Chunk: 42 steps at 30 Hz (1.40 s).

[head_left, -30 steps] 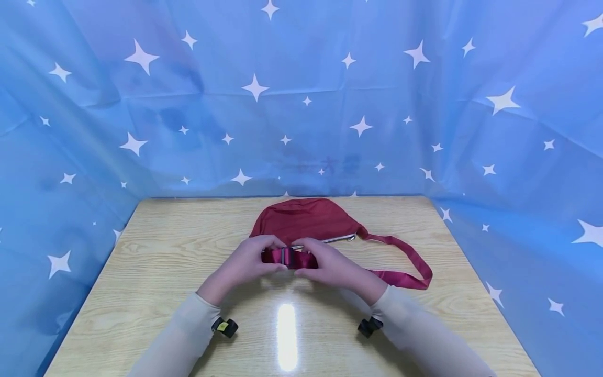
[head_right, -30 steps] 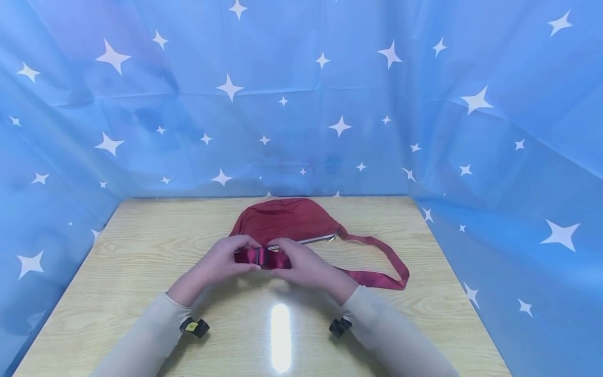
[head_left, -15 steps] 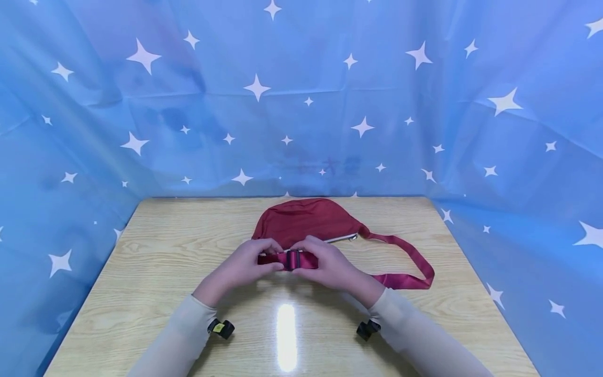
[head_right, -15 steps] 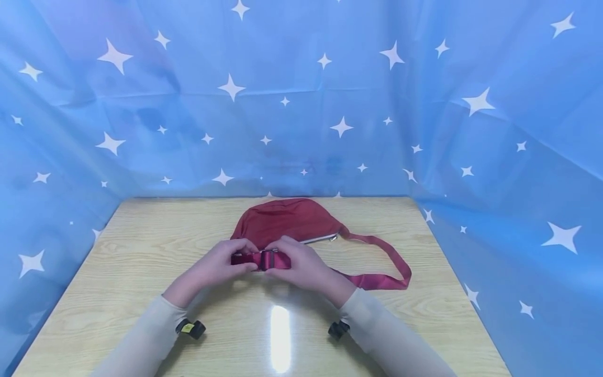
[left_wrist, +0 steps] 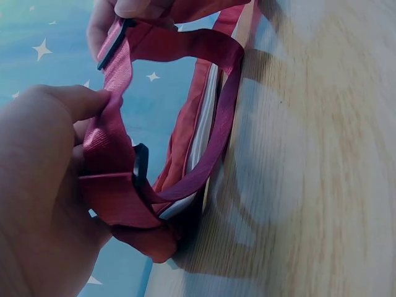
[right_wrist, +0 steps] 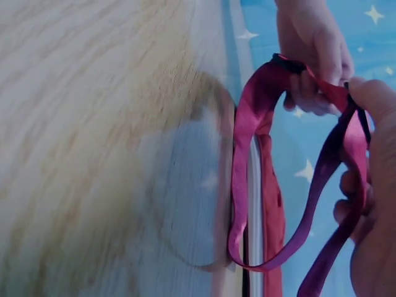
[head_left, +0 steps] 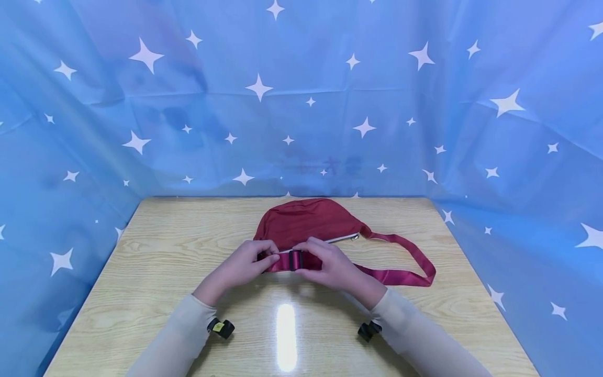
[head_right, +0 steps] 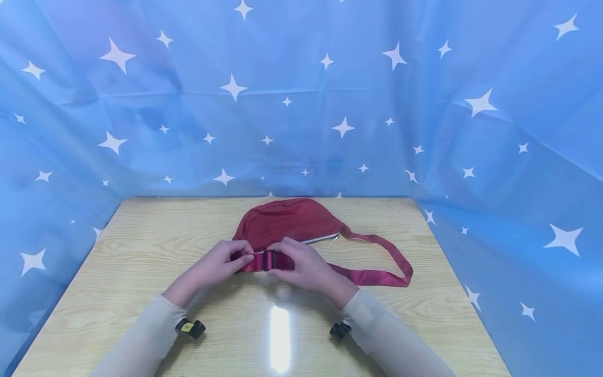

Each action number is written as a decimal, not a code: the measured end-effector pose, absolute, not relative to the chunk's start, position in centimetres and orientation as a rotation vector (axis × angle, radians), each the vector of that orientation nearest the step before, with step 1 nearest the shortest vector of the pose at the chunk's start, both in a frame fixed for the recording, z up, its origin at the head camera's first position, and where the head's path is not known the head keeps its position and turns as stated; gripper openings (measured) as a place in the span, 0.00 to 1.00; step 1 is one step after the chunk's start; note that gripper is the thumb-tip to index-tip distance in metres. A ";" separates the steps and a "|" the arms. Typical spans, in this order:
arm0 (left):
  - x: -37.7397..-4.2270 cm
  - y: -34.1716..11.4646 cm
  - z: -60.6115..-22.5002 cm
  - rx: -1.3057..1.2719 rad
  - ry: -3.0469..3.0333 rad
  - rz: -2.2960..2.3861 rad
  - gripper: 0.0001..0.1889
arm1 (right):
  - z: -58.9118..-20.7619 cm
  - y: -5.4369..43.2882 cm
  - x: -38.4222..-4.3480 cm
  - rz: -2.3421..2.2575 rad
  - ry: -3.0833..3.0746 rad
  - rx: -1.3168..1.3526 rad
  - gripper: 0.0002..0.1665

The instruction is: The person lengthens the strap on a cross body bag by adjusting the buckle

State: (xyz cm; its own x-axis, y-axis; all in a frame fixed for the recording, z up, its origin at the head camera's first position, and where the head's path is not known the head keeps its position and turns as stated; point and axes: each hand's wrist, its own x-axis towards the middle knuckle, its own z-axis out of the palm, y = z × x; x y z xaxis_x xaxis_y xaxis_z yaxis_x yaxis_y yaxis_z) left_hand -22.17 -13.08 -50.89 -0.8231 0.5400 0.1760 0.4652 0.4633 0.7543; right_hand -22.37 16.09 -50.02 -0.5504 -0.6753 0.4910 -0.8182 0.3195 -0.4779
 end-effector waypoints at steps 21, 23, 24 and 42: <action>-22.5 -11.7 -50.7 0.988 2.547 1.390 0.08 | -50.5 15.1 -22.1 1.082 -2.382 1.363 0.34; -22.5 -11.6 -50.7 1.001 2.551 1.394 0.08 | -50.5 14.9 -22.1 1.050 -2.379 1.355 0.34; -22.5 -11.6 -50.7 1.004 2.555 1.390 0.08 | -50.5 14.9 -22.0 1.037 -2.378 1.350 0.33; -22.6 -13.7 -50.8 1.013 2.572 1.205 0.08 | -50.2 15.4 -22.4 1.032 -2.361 1.319 0.30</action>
